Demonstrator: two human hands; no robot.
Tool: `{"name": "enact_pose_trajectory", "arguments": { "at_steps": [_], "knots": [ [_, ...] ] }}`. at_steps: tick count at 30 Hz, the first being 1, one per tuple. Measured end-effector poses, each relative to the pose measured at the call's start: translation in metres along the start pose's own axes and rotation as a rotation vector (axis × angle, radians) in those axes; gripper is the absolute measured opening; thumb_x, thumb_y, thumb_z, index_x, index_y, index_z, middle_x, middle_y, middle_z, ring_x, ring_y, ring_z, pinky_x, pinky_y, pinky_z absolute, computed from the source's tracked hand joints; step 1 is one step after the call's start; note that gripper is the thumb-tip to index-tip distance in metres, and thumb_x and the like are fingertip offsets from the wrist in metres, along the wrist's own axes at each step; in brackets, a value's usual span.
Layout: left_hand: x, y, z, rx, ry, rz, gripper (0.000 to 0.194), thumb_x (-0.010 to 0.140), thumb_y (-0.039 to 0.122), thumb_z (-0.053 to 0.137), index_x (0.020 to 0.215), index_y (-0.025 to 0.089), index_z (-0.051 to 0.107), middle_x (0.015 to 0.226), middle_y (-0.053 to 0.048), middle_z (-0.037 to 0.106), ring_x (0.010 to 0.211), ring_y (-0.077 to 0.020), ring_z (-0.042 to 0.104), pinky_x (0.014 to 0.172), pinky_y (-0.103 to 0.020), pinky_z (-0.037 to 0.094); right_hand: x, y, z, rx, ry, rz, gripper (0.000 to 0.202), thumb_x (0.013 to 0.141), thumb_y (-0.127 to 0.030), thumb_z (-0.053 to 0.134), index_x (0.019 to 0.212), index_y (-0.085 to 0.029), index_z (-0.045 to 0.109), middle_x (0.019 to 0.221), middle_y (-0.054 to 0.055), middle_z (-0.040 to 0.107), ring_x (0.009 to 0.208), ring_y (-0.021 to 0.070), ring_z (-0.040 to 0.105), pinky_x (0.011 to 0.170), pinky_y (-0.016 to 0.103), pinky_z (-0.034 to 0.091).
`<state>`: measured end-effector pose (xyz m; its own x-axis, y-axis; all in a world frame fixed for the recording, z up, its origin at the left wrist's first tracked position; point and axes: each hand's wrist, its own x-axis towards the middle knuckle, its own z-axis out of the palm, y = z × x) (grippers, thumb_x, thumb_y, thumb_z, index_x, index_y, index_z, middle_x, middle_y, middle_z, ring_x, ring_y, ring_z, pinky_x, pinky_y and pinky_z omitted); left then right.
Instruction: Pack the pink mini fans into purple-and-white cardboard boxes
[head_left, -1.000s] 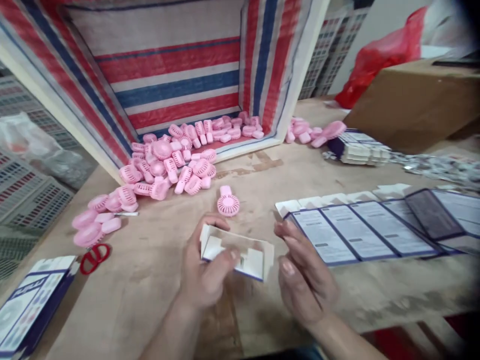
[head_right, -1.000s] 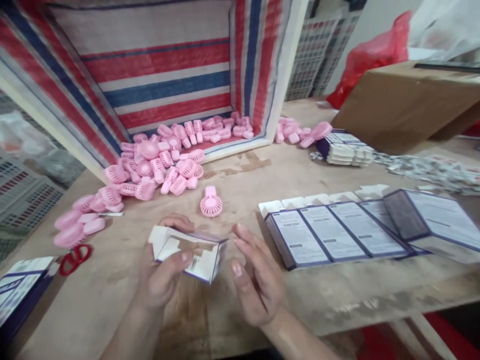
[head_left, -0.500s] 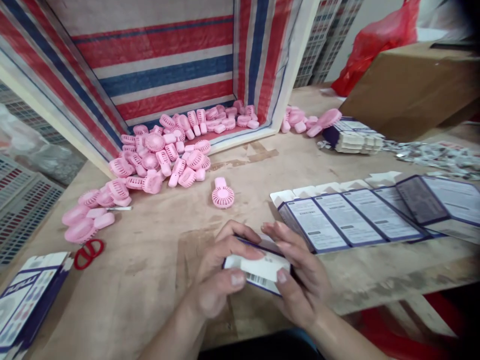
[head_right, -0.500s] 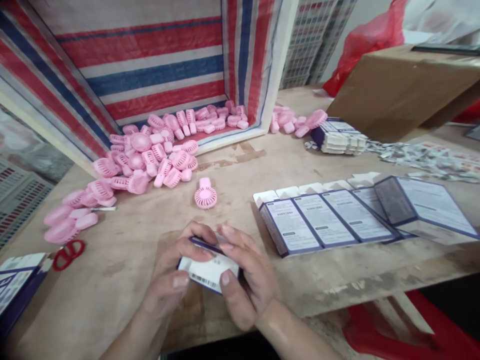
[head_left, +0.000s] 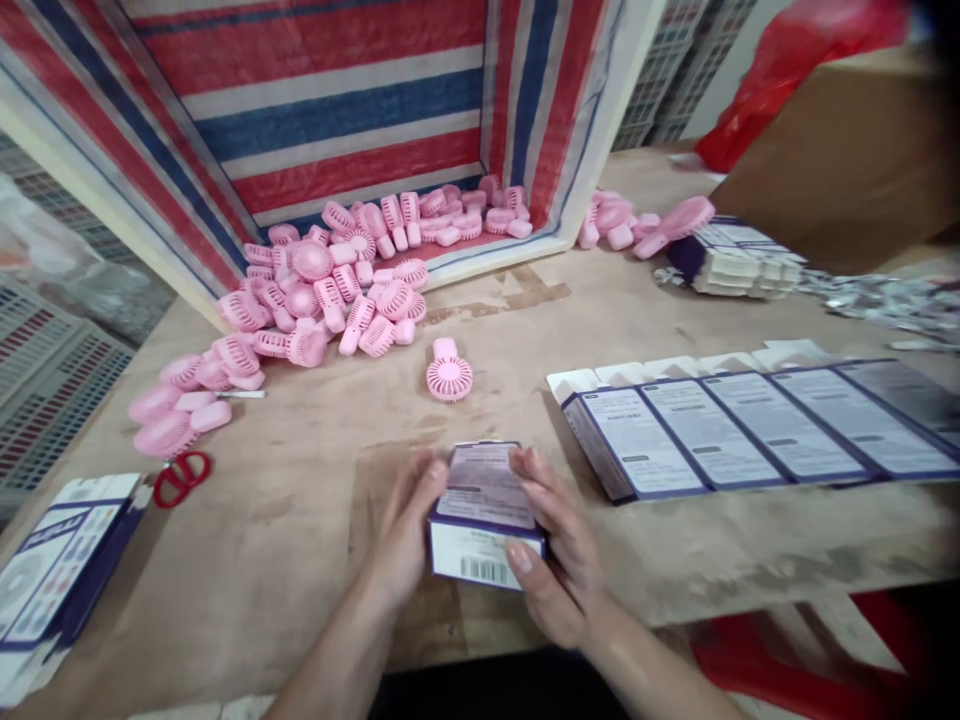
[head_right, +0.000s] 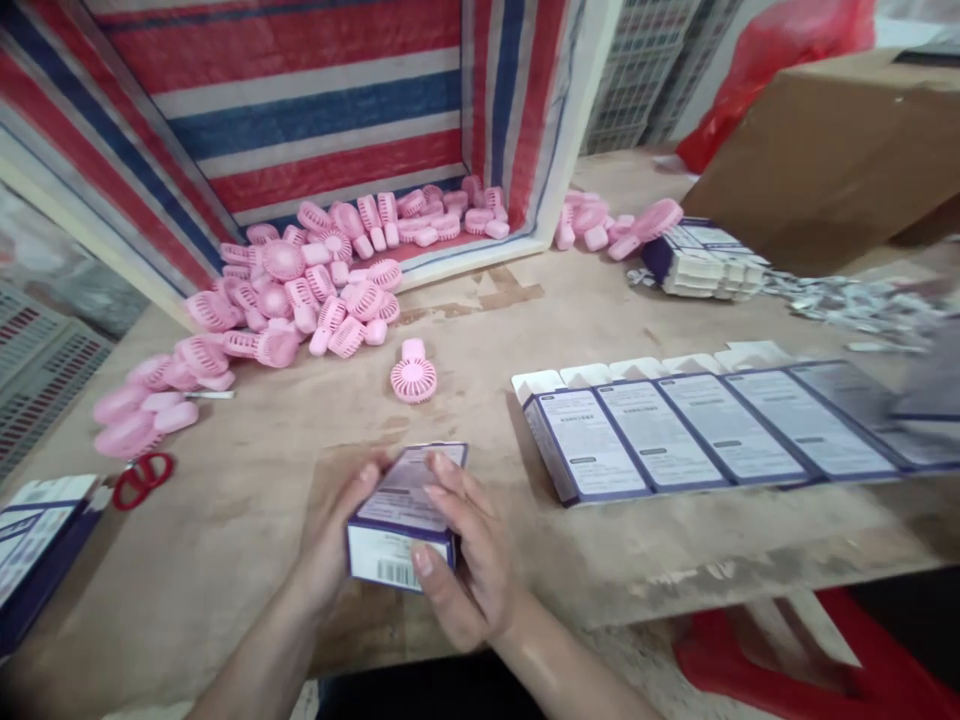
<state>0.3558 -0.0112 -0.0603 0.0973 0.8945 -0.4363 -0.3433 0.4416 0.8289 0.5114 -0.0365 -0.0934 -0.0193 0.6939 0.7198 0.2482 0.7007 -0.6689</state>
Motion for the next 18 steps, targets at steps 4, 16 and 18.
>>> {"name": "enact_pose_trajectory", "arguments": {
  "at_steps": [4, 16, 18],
  "knots": [
    [-0.004, -0.007, -0.007, -0.153, -0.137, -0.139, 0.05, 0.064, 0.036, 0.082, 0.108, 0.015, 0.068, 0.1, -0.01, 0.074, 0.095, -0.0289, 0.068, 0.089, -0.04, 0.052, -0.027, 0.013, -0.004, -0.032, -0.094, 0.049, 0.065, 0.093, -0.02, 0.05, 0.154, -0.028, 0.031, 0.163, 0.001, 0.031, 0.145, 0.0257, 0.04, 0.116, 0.047, 0.043],
    [0.114, 0.059, 0.012, 1.292, -0.064, 0.432, 0.068, 0.079, 0.037, 0.068, 0.141, 0.018, 0.047, 0.154, -0.017, 0.034, 0.144, -0.043, 0.024, 0.117, -0.054, 0.019, -0.067, 0.052, -0.007, -0.113, -0.146, 0.282, 0.056, 0.089, -0.041, 0.062, 0.142, -0.029, 0.049, 0.148, 0.014, 0.053, 0.128, 0.0338, 0.059, 0.1, 0.051, 0.056],
    [0.138, 0.056, 0.025, 1.293, 0.023, 0.428, 0.066, 0.084, 0.047, 0.063, 0.14, 0.017, 0.045, 0.155, -0.021, 0.03, 0.145, -0.046, 0.019, 0.116, -0.061, 0.014, -0.065, 0.055, -0.003, -0.113, -0.147, 0.343, 0.054, 0.085, -0.041, 0.066, 0.136, -0.024, 0.055, 0.135, 0.015, 0.064, 0.119, 0.0337, 0.066, 0.094, 0.048, 0.06]
  ]
}}
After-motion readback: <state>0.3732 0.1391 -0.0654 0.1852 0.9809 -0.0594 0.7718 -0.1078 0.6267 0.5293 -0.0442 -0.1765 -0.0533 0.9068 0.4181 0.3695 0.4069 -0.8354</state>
